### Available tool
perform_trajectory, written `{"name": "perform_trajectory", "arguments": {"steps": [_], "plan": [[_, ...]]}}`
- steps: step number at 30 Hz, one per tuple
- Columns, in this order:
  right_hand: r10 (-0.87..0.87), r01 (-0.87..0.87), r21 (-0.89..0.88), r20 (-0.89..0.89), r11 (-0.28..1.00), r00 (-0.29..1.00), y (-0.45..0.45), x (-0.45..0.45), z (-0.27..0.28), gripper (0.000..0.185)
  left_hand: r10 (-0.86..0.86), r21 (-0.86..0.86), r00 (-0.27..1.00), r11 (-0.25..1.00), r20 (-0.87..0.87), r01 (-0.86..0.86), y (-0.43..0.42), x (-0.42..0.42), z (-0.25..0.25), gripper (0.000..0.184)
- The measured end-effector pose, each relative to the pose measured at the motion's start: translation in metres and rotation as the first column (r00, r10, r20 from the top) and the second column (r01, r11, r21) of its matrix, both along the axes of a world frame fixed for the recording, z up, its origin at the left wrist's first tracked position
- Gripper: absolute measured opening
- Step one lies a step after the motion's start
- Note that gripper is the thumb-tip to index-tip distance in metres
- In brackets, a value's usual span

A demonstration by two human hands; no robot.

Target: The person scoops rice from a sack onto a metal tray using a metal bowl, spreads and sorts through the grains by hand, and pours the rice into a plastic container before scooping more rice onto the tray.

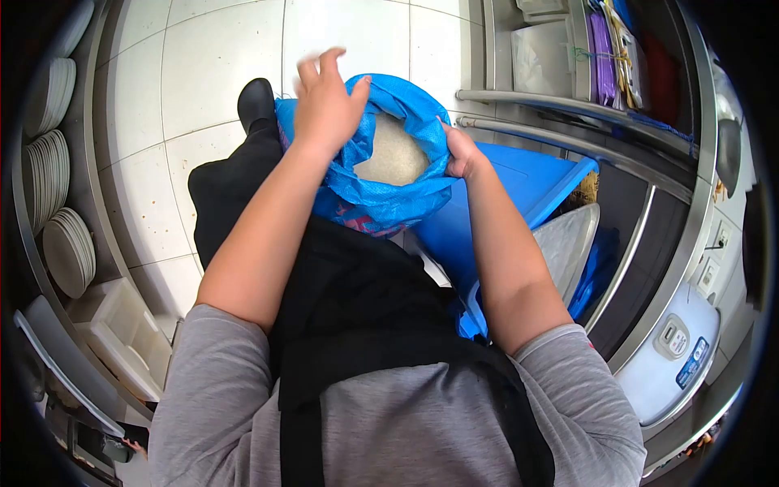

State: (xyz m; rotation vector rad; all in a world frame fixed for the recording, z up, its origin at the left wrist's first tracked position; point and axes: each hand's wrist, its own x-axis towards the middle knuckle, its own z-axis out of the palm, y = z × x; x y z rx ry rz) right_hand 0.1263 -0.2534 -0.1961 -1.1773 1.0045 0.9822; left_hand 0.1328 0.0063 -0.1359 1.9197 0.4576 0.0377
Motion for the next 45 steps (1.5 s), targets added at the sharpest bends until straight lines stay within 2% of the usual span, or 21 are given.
{"name": "perform_trajectory", "arguments": {"steps": [1, 3, 4, 6, 8, 12, 16, 21, 22, 25, 26, 27, 29, 31, 33, 34, 35, 37, 39, 43, 45], "plan": [[-0.024, 0.024, -0.021, 0.007, 0.999, 1.000, -0.003, -0.001, -0.006, 0.049, -0.173, 0.623, 0.911, 0.775, 0.374, -0.108, -0.004, -0.006, 0.020, 0.027], [-0.055, 0.056, -0.033, 0.031, 0.998, 0.998, -0.002, 0.000, -0.006, 0.046, -0.470, 0.497, 0.692, 0.848, 0.547, 0.183, -0.026, -0.017, 0.026, 0.018], [-0.047, 0.049, -0.070, 0.030, 0.996, 0.998, 0.001, 0.000, -0.002, 0.046, -0.622, 0.412, 0.585, 0.783, 0.520, 0.465, -0.039, -0.029, 0.025, 0.014], [-0.030, 0.032, -0.107, 0.019, 0.994, 0.999, 0.002, -0.001, 0.003, 0.046, -0.807, 0.113, 0.589, 0.590, 0.048, 0.799, -0.067, -0.059, 0.013, 0.026], [-0.077, 0.083, -0.189, 0.043, 0.978, 0.996, 0.007, -0.002, 0.007, 0.045, -0.902, -0.183, 0.335, 0.391, -0.273, 0.902, -0.081, -0.080, -0.008, 0.046], [-0.219, 0.208, -0.349, 0.008, 0.914, 0.976, -0.007, -0.003, -0.020, 0.042, -0.841, -0.056, 0.298, 0.361, -0.452, 0.931, -0.076, -0.114, -0.001, 0.059], [-0.303, 0.295, -0.264, 0.010, 0.918, 0.953, -0.048, -0.001, -0.076, 0.035, -0.834, 0.106, 0.316, 0.301, -0.452, 0.948, -0.068, -0.144, -0.011, 0.036], [-0.751, 0.786, -0.320, 0.254, 0.529, 0.610, -0.020, -0.009, -0.030, 0.025, -0.848, 0.268, 0.299, 0.194, -0.438, 0.944, -0.048, -0.179, 0.009, 0.015], [-0.755, 0.790, -0.317, 0.256, 0.524, 0.604, -0.024, -0.008, -0.038, 0.025, -0.858, 0.341, 0.328, 0.194, -0.396, 0.920, -0.046, -0.179, 0.009, 0.014], [-0.606, 0.759, -0.386, 0.457, 0.525, 0.652, -0.023, -0.009, -0.031, 0.019, -0.885, 0.462, 0.382, 0.231, -0.265, 0.856, -0.044, -0.180, 0.003, 0.013], [0.095, 0.590, -0.767, 0.627, 0.253, 0.773, 0.001, -0.014, 0.006, 0.017, -0.891, 0.508, 0.414, 0.273, -0.186, 0.817, -0.043, -0.179, -0.001, 0.013], [0.702, 0.533, -0.811, 0.235, -0.240, 0.673, 0.025, -0.020, 0.040, 0.015, -0.891, 0.512, 0.412, 0.269, -0.188, 0.815, -0.041, -0.177, -0.004, 0.013], [0.930, 0.558, -0.825, 0.273, 0.094, 0.246, 0.052, -0.034, 0.084, 0.018, -0.909, 0.542, 0.387, 0.249, -0.155, 0.803, -0.038, -0.174, -0.007, 0.015], [0.921, 0.112, -0.925, 0.340, 0.364, -0.189, 0.064, -0.057, 0.090, 0.019, -0.941, 0.548, 0.321, 0.214, -0.106, 0.808, -0.035, -0.172, -0.009, 0.015], [0.946, -0.386, -0.888, 0.308, 0.249, -0.099, 0.073, -0.080, 0.085, 0.016, -0.967, 0.562, 0.249, 0.176, -0.056, 0.808, -0.032, -0.171, -0.004, 0.016], [0.946, -0.377, -0.891, 0.308, 0.252, -0.096, 0.066, -0.089, 0.077, 0.016, -0.979, 0.536, 0.180, 0.099, -0.101, 0.838, -0.029, -0.171, 0.004, 0.016], [0.984, -0.418, -0.908, 0.088, 0.015, -0.156, 0.058, -0.097, 0.069, 0.015, -0.983, 0.507, 0.109, 0.020, -0.147, 0.862, -0.026, -0.171, 0.010, 0.016], [0.970, -0.446, -0.871, -0.126, -0.208, -0.208, 0.063, -0.101, 0.076, 0.014, -0.988, 0.540, 0.100, 0.022, -0.116, 0.842, -0.019, -0.175, 0.013, 0.016], [0.915, -0.717, -0.622, -0.002, -0.316, -0.402, 0.071, -0.090, 0.080, 0.024, -0.992, 0.571, 0.096, 0.030, -0.085, 0.820, -0.016, -0.177, 0.015, 0.016], [0.963, -0.765, -0.600, -0.032, -0.234, -0.269, 0.069, -0.088, 0.087, 0.030, -0.985, 0.614, 0.073, -0.040, -0.158, 0.789, -0.015, -0.182, 0.020, 0.015], [0.903, -0.652, -0.658, -0.105, -0.377, -0.416, 0.070, -0.086, 0.097, 0.034, -0.982, 0.624, 0.069, -0.057, -0.176, 0.779, -0.016, -0.181, 0.023, 0.015]]}}
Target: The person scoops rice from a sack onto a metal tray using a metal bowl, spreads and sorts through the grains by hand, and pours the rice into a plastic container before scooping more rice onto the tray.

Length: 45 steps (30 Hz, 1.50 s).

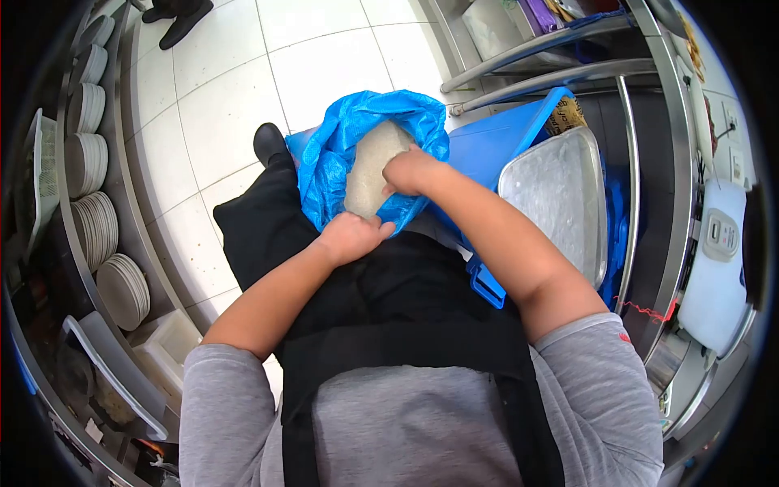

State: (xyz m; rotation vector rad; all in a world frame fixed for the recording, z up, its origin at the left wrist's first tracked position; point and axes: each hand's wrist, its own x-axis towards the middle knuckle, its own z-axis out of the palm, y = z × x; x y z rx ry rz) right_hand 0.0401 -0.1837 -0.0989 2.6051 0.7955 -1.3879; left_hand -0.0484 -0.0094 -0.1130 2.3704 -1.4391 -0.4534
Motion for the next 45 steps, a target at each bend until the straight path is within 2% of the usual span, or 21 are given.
{"name": "perform_trajectory", "arguments": {"steps": [3, 4, 7, 9, 18, 22, 24, 25, 26, 28, 29, 31, 32, 34, 35, 36, 38, 40, 42, 44, 45], "plan": [[0.147, -0.160, 0.070, 0.161, 0.985, 0.976, 0.012, -0.036, -0.020, 0.037, -0.027, 0.082, 0.999, 0.996, -0.033, 0.029, -0.003, 0.000, 0.004, 0.016], [0.194, -0.199, -0.065, -0.076, 0.978, 0.978, 0.025, -0.038, -0.011, 0.042, -0.072, 0.051, 0.996, 0.996, -0.046, 0.074, -0.003, -0.001, 0.003, 0.016], [0.069, -0.087, -0.094, -0.186, 0.992, 0.980, 0.012, -0.052, -0.031, 0.041, -0.104, 0.035, 0.992, 0.994, -0.064, 0.107, -0.002, 0.000, 0.008, 0.017], [-0.050, 0.055, 0.041, -0.097, 0.998, 0.994, -0.004, -0.056, -0.031, 0.037, -0.077, 0.039, 0.996, 0.996, -0.055, 0.079, -0.004, 0.000, 0.011, 0.016], [-0.278, 0.287, -0.043, 0.145, 0.957, 0.950, -0.038, -0.001, -0.004, 0.032, 0.147, -0.135, 0.979, 0.983, 0.138, -0.128, 0.002, 0.020, -0.012, 0.017], [-0.414, 0.431, -0.041, 0.216, 0.901, 0.885, -0.059, 0.009, -0.005, 0.031, 0.181, -0.066, 0.982, 0.982, 0.059, -0.177, 0.011, 0.019, -0.022, 0.021], [-0.451, 0.471, -0.036, 0.234, 0.881, 0.861, -0.060, 0.007, -0.006, 0.031, 0.481, 0.053, 0.845, 0.874, -0.232, -0.483, 0.013, 0.011, -0.021, 0.034], [-0.484, 0.508, -0.036, 0.247, 0.861, 0.839, -0.059, 0.007, -0.007, 0.031, 0.524, 0.178, 0.742, 0.848, -0.418, -0.499, 0.010, 0.024, -0.024, 0.052], [-0.492, 0.515, -0.034, 0.247, 0.857, 0.835, -0.059, 0.007, -0.009, 0.031, 0.518, 0.179, 0.747, 0.852, -0.416, -0.492, 0.003, 0.032, -0.028, 0.052], [-0.515, 0.531, -0.019, 0.222, 0.847, 0.828, -0.056, 0.003, -0.009, 0.032, 0.842, 0.174, 0.194, 0.319, -0.504, -0.931, -0.023, 0.043, -0.030, 0.071], [-0.511, 0.528, -0.020, 0.229, 0.849, 0.829, -0.054, 0.000, -0.006, 0.032, 0.839, 0.172, 0.196, 0.322, -0.507, -0.931, -0.038, 0.055, -0.031, 0.071], [-0.500, 0.519, -0.033, 0.222, 0.854, 0.837, -0.054, -0.003, -0.005, 0.031, 0.895, 0.505, -0.251, -0.034, -0.369, -0.862, -0.069, 0.081, -0.031, 0.084], [-0.490, 0.508, -0.040, 0.213, 0.860, 0.845, -0.054, -0.002, -0.005, 0.030, 0.892, 0.501, -0.256, -0.038, -0.373, -0.864, -0.080, 0.095, -0.031, 0.084], [-0.448, 0.468, -0.058, 0.209, 0.882, 0.869, -0.052, -0.006, -0.003, 0.030, 0.783, 0.654, -0.552, -0.261, -0.286, -0.710, -0.093, 0.112, -0.028, 0.094], [-0.411, 0.433, -0.077, 0.201, 0.898, 0.889, -0.051, -0.009, -0.002, 0.030, 0.800, 0.569, -0.573, -0.392, -0.176, -0.723, -0.096, 0.111, -0.024, 0.070], [-0.404, 0.426, -0.079, 0.202, 0.901, 0.892, -0.050, -0.012, -0.001, 0.030, 0.796, 0.570, -0.579, -0.396, -0.178, -0.720, -0.086, 0.107, -0.032, 0.070], [-0.396, 0.418, -0.085, 0.196, 0.904, 0.897, -0.050, -0.014, -0.003, 0.029, 0.845, 0.372, -0.314, -0.150, -0.433, -0.916, -0.057, 0.100, -0.064, 0.046], [-0.396, 0.419, -0.097, 0.191, 0.903, 0.898, -0.049, -0.013, -0.003, 0.033, 0.836, 0.238, -0.314, -0.226, -0.450, -0.945, -0.047, 0.096, -0.069, 0.029], [-0.382, 0.405, -0.115, 0.179, 0.907, 0.906, -0.047, -0.015, -0.004, 0.038, 0.363, 0.299, -0.404, -0.311, -0.840, -0.902, -0.033, 0.092, -0.059, 0.026], [-0.386, 0.411, -0.123, 0.185, 0.903, 0.904, -0.041, -0.020, -0.006, 0.042, -0.319, 0.524, -0.452, -0.193, -0.833, -0.829, -0.013, 0.092, -0.066, 0.029], [-0.359, 0.383, -0.143, 0.169, 0.913, 0.918, -0.037, -0.023, -0.006, 0.041, -0.361, 0.479, -0.414, -0.110, -0.836, -0.871, -0.009, 0.091, -0.056, 0.032]]}}
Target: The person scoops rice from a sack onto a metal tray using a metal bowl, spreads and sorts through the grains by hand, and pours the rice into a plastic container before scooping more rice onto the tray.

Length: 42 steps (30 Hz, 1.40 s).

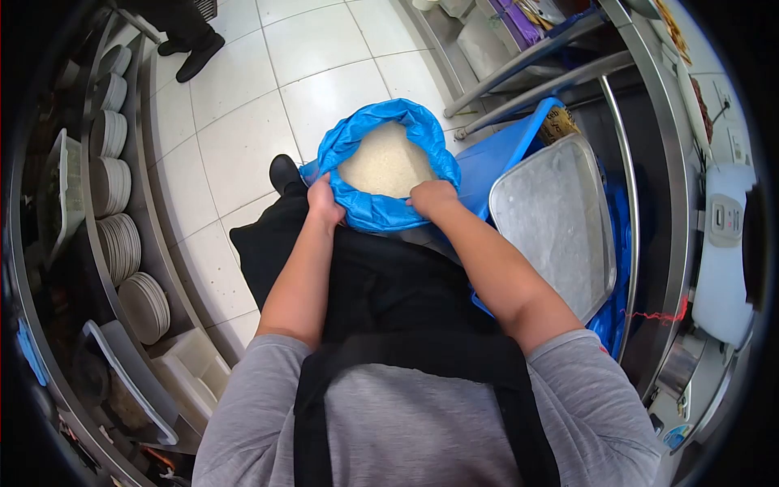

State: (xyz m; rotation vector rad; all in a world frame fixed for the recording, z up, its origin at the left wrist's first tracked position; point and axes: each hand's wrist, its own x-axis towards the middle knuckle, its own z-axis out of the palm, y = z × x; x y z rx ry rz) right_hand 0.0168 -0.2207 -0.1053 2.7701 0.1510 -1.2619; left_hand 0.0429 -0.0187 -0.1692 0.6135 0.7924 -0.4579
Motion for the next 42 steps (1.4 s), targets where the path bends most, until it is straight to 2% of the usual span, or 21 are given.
{"name": "perform_trajectory", "arguments": {"steps": [4, 7, 11, 13, 15, 17, 19, 21, 22, 25, 27, 29, 31, 33, 35, 36, 38, 39, 40, 41, 42], "plan": [[0.029, -0.031, -0.029, -0.050, 0.999, 0.998, 0.014, -0.025, 0.000, 0.040, -0.058, -0.125, 0.996, 0.991, -0.060, 0.050, 0.011, -0.007, 0.020, 0.036], [0.024, -0.026, -0.031, -0.064, 0.999, 0.998, 0.019, -0.043, 0.000, 0.041, -0.113, -0.058, 0.990, 0.993, -0.090, 0.108, 0.016, -0.015, 0.032, 0.038], [-0.001, 0.000, -0.008, -0.070, 1.000, 0.998, 0.018, -0.059, 0.003, 0.040, -0.188, -0.062, 0.980, 0.979, 0.072, 0.192, 0.019, -0.018, 0.022, 0.041], [-0.021, 0.021, 0.001, -0.068, 1.000, 0.997, 0.017, -0.065, 0.006, 0.040, -0.133, 0.031, 0.990, 0.991, 0.046, 0.132, 0.013, -0.018, 0.029, 0.043], [-0.030, 0.031, 0.010, -0.061, 0.999, 0.998, 0.016, -0.064, 0.010, 0.040, -0.145, 0.004, 0.988, 0.989, 0.050, 0.145, 0.015, -0.009, 0.006, 0.038], [-0.032, 0.033, 0.016, -0.060, 0.999, 0.998, 0.015, -0.067, 0.013, 0.037, -0.133, -0.253, 0.966, 0.949, 0.220, 0.189, 0.004, -0.003, 0.020, 0.034], [-0.042, 0.043, 0.018, -0.084, 0.999, 0.996, 0.014, -0.072, 0.010, 0.035, -0.122, -0.251, 0.969, 0.952, 0.214, 0.175, -0.004, 0.004, 0.006, 0.033], [-0.049, 0.050, 0.010, -0.101, 0.999, 0.994, 0.013, -0.076, 0.007, 0.033, -0.244, -0.104, 0.958, 0.960, 0.152, 0.261, -0.011, 0.011, -0.023, 0.034], [-0.068, 0.069, 0.013, -0.093, 0.998, 0.993, 0.012, -0.077, 0.002, 0.035, -0.244, -0.259, 0.942, 0.918, 0.228, 0.301, -0.014, 0.011, -0.010, 0.036], [-0.085, 0.086, -0.001, -0.105, 0.996, 0.991, 0.014, -0.071, -0.006, 0.031, -0.240, -0.288, 0.939, 0.907, 0.247, 0.308, -0.022, 0.016, 0.009, 0.037], [-0.055, 0.056, 0.008, -0.122, 0.998, 0.991, 0.023, -0.070, -0.009, 0.030, -0.273, -0.271, 0.934, 0.904, 0.231, 0.331, -0.022, 0.017, 0.017, 0.040], [-0.046, 0.046, -0.007, -0.122, 0.999, 0.991, 0.031, -0.071, -0.022, 0.030, -0.349, -0.139, 0.924, 0.918, 0.156, 0.370, -0.021, 0.018, 0.020, 0.039], [0.033, -0.045, -0.090, -0.135, 0.995, 0.990, 0.042, -0.053, 0.001, 0.027, -0.359, -0.102, 0.919, 0.921, 0.162, 0.377, -0.017, 0.017, 0.023, 0.040], [0.077, -0.087, 0.096, 0.106, 0.992, 0.991, 0.035, -0.029, 0.054, 0.027, -0.367, -0.067, 0.914, 0.922, 0.174, 0.382, -0.015, 0.014, 0.023, 0.041], [-0.048, -0.063, 0.330, 0.318, 0.942, 0.947, 0.010, 0.014, 0.122, 0.030, -0.398, 0.184, 0.907, 0.910, 0.136, 0.372, -0.016, 0.012, 0.017, 0.042], [-0.291, -0.091, 0.587, 0.523, 0.804, 0.801, -0.011, 0.030, 0.173, 0.024, -0.401, 0.180, 0.903, 0.910, 0.156, 0.373, -0.017, 0.009, 0.015, 0.042], [-0.350, -0.273, 0.424, 0.894, 0.864, 0.280, -0.072, 0.070, 0.241, 0.020, -0.410, 0.551, 0.902, 0.787, 0.131, 0.277, -0.019, 0.005, 0.015, 0.045], [-0.307, -0.288, 0.316, 0.949, 0.904, 0.077, -0.107, 0.091, 0.281, 0.024, -0.409, 0.551, 0.901, 0.790, 0.146, 0.269, -0.020, 0.004, 0.021, 0.045], [-0.446, -0.209, 0.425, 0.893, 0.881, -0.066, -0.129, 0.103, 0.313, 0.027, -0.460, 0.676, 0.880, 0.686, 0.116, 0.270, -0.021, 0.001, 0.031, 0.045], [-0.211, -0.165, 0.170, 0.936, 0.972, -0.280, -0.178, 0.132, 0.328, 0.030, -0.504, 0.784, 0.861, 0.563, 0.072, 0.264, -0.021, -0.002, 0.037, 0.046], [-0.285, -0.122, 0.259, 0.895, 0.958, -0.342, -0.191, 0.146, 0.343, 0.029, -0.518, 0.839, 0.853, 0.491, 0.063, 0.235, -0.020, -0.003, 0.031, 0.047]]}}
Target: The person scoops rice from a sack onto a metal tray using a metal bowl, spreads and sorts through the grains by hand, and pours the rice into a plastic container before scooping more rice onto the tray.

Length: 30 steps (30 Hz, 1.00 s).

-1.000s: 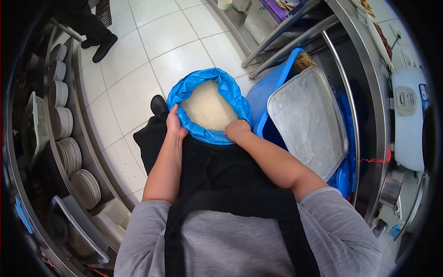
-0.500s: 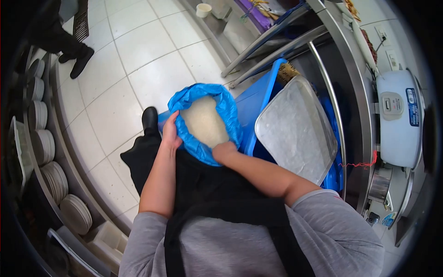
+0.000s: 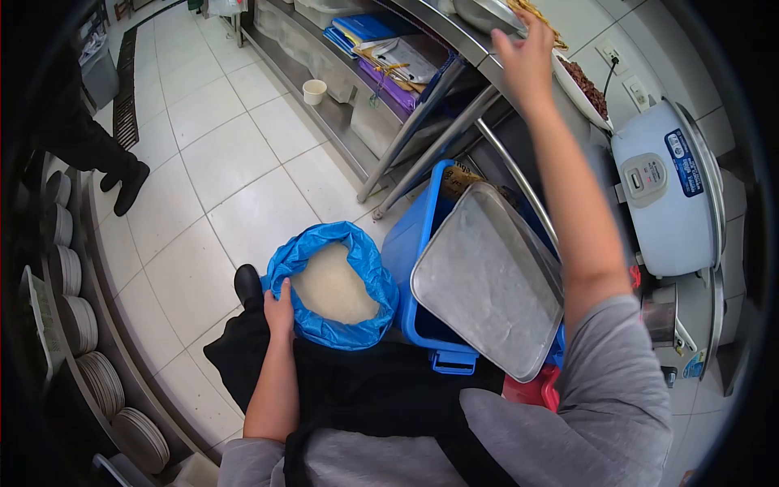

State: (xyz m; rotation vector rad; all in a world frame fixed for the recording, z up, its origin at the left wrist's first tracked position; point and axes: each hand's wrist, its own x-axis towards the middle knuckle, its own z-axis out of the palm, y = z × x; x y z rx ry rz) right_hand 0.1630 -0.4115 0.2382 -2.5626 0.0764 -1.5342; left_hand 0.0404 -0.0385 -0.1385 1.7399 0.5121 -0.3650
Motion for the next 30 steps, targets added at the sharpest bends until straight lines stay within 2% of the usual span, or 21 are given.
{"name": "perform_trajectory", "arguments": {"steps": [2, 3, 5, 7, 9, 10, 11, 12, 13, 14, 15, 16, 17, 18, 19, 22, 24, 25, 27, 30], "plan": [[-0.225, 0.199, -0.122, -0.265, 0.972, 0.938, -0.079, 0.041, 0.014, 0.077, 0.005, 0.013, 0.999, 1.000, 0.041, -0.005, -0.001, 0.000, -0.013, 0.048], [-0.216, 0.191, -0.115, -0.273, 0.975, 0.937, -0.094, 0.051, 0.016, 0.077, 0.003, 0.025, 0.997, 1.000, 0.075, -0.005, 0.001, -0.003, -0.017, 0.049], [-0.293, 0.208, -0.234, -0.436, 0.950, 0.851, -0.106, 0.060, 0.007, 0.049, 0.000, 0.058, 0.995, 0.998, 0.097, -0.005, -0.001, -0.004, -0.019, 0.053], [-0.157, 0.159, -0.030, -0.403, 0.987, 0.902, -0.084, 0.052, 0.005, 0.030, -0.098, 0.336, 0.968, 0.942, 0.229, 0.016, -0.004, -0.006, -0.025, 0.056], [-0.047, 0.035, -0.139, -0.078, 0.990, 0.996, -0.069, 0.047, -0.017, 0.021, -0.095, 0.308, 0.969, 0.951, 0.230, 0.020, -0.003, -0.005, -0.026, 0.058], [-0.022, 0.017, -0.192, -0.022, 0.981, 1.000, -0.052, 0.036, -0.026, 0.018, -0.074, 0.259, 0.967, 0.966, 0.244, 0.008, -0.003, -0.008, -0.026, 0.060], [0.143, -0.148, -0.035, -0.122, 0.988, 0.982, -0.027, 0.016, -0.030, 0.019, -0.074, 0.270, 0.969, 0.963, 0.237, 0.008, -0.004, -0.008, -0.021, 0.060], [0.312, -0.290, 0.134, -0.189, 0.948, 0.931, -0.005, -0.007, -0.035, 0.021, -0.074, 0.405, 0.943, 0.912, 0.324, -0.068, -0.006, -0.008, -0.010, 0.060], [0.289, -0.263, 0.132, -0.254, 0.956, 0.923, 0.005, -0.027, -0.050, 0.013, -0.095, 0.522, 0.909, 0.841, 0.406, -0.145, -0.009, -0.009, 0.004, 0.060], [0.334, -0.338, 0.025, -0.238, 0.941, 0.912, 0.015, -0.052, -0.067, 0.012, -0.132, 0.528, 0.836, 0.823, 0.533, -0.207, -0.015, -0.009, 0.023, 0.054], [0.426, -0.412, 0.112, -0.264, 0.905, 0.865, 0.033, -0.079, -0.076, 0.015, -0.146, 0.532, 0.835, 0.824, 0.531, -0.195, -0.027, -0.009, 0.037, 0.054], [0.461, -0.413, 0.208, -0.331, 0.887, 0.823, 0.044, -0.108, -0.086, 0.017, -0.272, 0.462, 0.733, 0.885, 0.624, -0.064, -0.041, -0.012, 0.049, 0.047], [0.441, -0.398, 0.192, -0.381, 0.897, 0.813, 0.049, -0.134, -0.100, 0.019, -0.365, 0.400, 0.599, 0.913, 0.713, 0.081, -0.059, -0.015, 0.064, 0.040], [0.453, -0.346, 0.309, -0.422, 0.886, 0.785, 0.055, -0.161, -0.112, 0.021, -0.418, 0.279, 0.657, 0.908, 0.627, 0.311, -0.082, -0.021, 0.091, 0.035], [0.445, -0.305, 0.351, -0.444, 0.885, 0.778, 0.056, -0.185, -0.123, 0.023, -0.489, 0.121, 0.686, 0.851, 0.539, 0.512, -0.108, -0.028, 0.113, 0.031], [0.361, -0.121, 0.462, -0.477, 0.879, 0.801, 0.053, -0.250, -0.152, 0.026, -0.577, 0.110, 0.586, 0.760, 0.569, 0.641, -0.168, -0.037, 0.116, 0.042], [0.320, -0.044, 0.489, -0.498, 0.871, 0.806, 0.056, -0.291, -0.161, 0.025, -0.778, 0.361, 0.398, 0.593, 0.486, 0.719, -0.187, -0.041, 0.096, 0.042], [0.311, 0.006, 0.524, -0.516, 0.852, 0.798, 0.058, -0.309, -0.165, 0.024, -0.785, 0.362, 0.378, 0.578, 0.491, 0.731, -0.187, -0.043, 0.094, 0.042], [0.319, 0.021, 0.543, -0.524, 0.840, 0.790, 0.058, -0.345, -0.174, 0.025, -0.779, 0.230, 0.446, 0.578, 0.440, 0.783, -0.171, -0.045, 0.090, 0.044], [0.334, 0.029, 0.572, -0.518, 0.820, 0.787, 0.055, -0.382, -0.192, 0.025, -0.808, 0.271, 0.459, 0.566, 0.370, 0.779, -0.132, -0.070, 0.104, 0.042]]}}
